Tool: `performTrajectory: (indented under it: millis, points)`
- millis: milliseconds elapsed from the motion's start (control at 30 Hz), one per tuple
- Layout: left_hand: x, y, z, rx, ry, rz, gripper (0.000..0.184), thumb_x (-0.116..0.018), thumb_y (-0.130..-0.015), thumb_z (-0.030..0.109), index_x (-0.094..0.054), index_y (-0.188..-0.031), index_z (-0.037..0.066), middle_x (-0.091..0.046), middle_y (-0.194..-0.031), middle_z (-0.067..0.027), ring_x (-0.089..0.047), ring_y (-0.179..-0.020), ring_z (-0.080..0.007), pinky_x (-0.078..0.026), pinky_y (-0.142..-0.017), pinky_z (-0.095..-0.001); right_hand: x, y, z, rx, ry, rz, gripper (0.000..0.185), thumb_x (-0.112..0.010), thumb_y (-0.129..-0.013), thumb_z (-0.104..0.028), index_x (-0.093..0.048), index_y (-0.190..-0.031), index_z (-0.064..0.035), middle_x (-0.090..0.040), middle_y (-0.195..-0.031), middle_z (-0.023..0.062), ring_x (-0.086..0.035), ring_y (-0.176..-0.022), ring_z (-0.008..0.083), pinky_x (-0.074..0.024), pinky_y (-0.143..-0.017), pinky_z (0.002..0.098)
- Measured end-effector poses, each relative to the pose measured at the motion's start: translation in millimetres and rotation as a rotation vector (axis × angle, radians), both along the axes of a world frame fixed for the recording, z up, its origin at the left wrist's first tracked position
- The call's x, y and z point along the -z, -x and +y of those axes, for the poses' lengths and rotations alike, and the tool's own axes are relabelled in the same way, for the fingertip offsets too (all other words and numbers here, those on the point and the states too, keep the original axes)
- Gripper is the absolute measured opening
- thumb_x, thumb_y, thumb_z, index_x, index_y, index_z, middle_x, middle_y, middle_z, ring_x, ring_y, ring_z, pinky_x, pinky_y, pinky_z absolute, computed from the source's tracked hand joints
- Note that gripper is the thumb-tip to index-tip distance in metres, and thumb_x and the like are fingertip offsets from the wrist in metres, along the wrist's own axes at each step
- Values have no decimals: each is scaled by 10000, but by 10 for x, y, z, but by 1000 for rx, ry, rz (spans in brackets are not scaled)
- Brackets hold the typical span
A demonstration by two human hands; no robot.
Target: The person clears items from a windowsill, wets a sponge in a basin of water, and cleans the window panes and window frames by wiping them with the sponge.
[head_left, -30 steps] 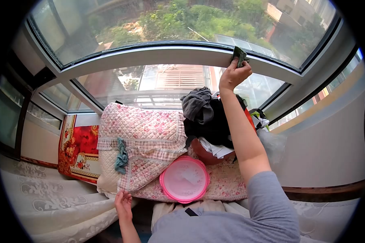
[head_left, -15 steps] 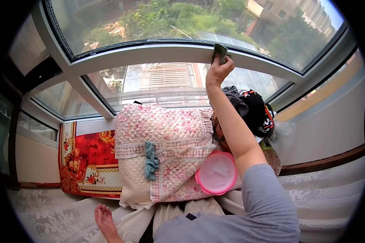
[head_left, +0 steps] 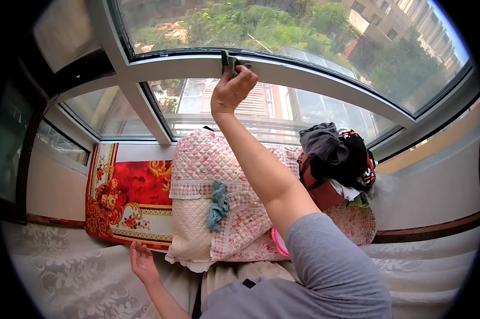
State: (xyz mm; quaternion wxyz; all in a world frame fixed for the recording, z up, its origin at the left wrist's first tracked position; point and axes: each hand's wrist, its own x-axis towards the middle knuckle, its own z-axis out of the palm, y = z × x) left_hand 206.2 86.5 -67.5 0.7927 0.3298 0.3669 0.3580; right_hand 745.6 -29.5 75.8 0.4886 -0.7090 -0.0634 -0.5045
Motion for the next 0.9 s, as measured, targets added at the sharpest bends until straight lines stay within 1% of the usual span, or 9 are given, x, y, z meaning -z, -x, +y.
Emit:
performTrajectory:
  millis: [167,300,400,433,500,667,767,867,900]
  points:
    - [-669,-504,-56,176,-173,-45,322,-573,-1015,217,-587,-1282,37,-651,-1158,-55,-620,-1014,-178,-494,-933,-320,-37,-22,-434,-231,62,17,233,-671,-943,-134,-516,-1080,-26,-486,-1069,181,-509,-1025,373,-429,-898,466]
    - [-922,155,152,72,-284,102,323,-566,-1020,233,-589,-1280,43,-651,-1132,-47,-619,-1004,-170,-484,-932,-313,-182,-501,-1720,103,-67,6,319,-681,-983,-227,-503,-1086,17,-481,-1090,182,-528,-991,337,-445,-861,441]
    - [-848,834,376,1,-291,189,340,-563,-1020,245,-584,-1296,48,-640,-1143,-40,-599,-1009,-156,-463,-931,-302,-199,-1072,-2992,176,-434,137,446,-708,-952,-276,-567,-1113,116,-540,-1165,247,-597,-1024,368,-488,-907,465]
    - [-804,1028,424,-19,-289,214,347,-562,-1020,249,-581,-1304,50,-635,-1149,-37,-591,-1012,-151,-455,-931,-298,-226,-1159,-3316,395,-414,179,481,-726,-940,-308,-623,-1129,122,-636,-1123,249,-676,-964,350,-569,-817,436]
    - [-792,1244,507,-76,-271,231,368,-562,-1019,260,-571,-1325,55,-625,-1166,-33,-576,-1023,-145,-444,-931,-296,-442,-1058,-3639,237,-724,334,581,-780,-879,-371,-630,-1196,92,-647,-1241,224,-716,-978,332,-616,-825,392]
    - [-543,1454,979,-88,-170,175,430,-580,-998,293,-552,-1354,54,-615,-1190,-30,-564,-1048,-149,-435,-939,-304,-823,-875,-3399,174,-1099,396,719,-763,-888,-386,-435,-1298,105,-621,-1279,222,-721,-1031,335,-662,-844,430]
    - [-407,1548,1364,-18,-186,220,423,-539,-1019,271,-537,-1376,43,-607,-1223,-31,-563,-1062,-153,-439,-959,-305,-706,-1050,-3496,93,-1097,363,628,-690,-950,-357,-459,-1331,86,-616,-1333,214,-710,-1067,343,-637,-872,467]
    - [-295,1761,1746,101,-201,200,401,-533,-1019,258,-545,-1355,40,-607,-1221,-45,-565,-1075,-155,-434,-975,-310,-811,-1026,-3246,-188,-1065,416,409,-335,-1104,-233,-500,-1417,-27,-610,-1373,164,-646,-1205,328,-552,-1013,530]
    - [-462,1658,1740,152,-364,437,382,-522,-1022,255,-574,-1318,20,-622,-1219,-93,-577,-1089,-204,-441,-991,-356,-944,-825,-2921,-145,-1045,457,414,-300,-1113,-242,-510,-1407,-38,-614,-1369,157,-635,-1225,315,-553,-1020,502]
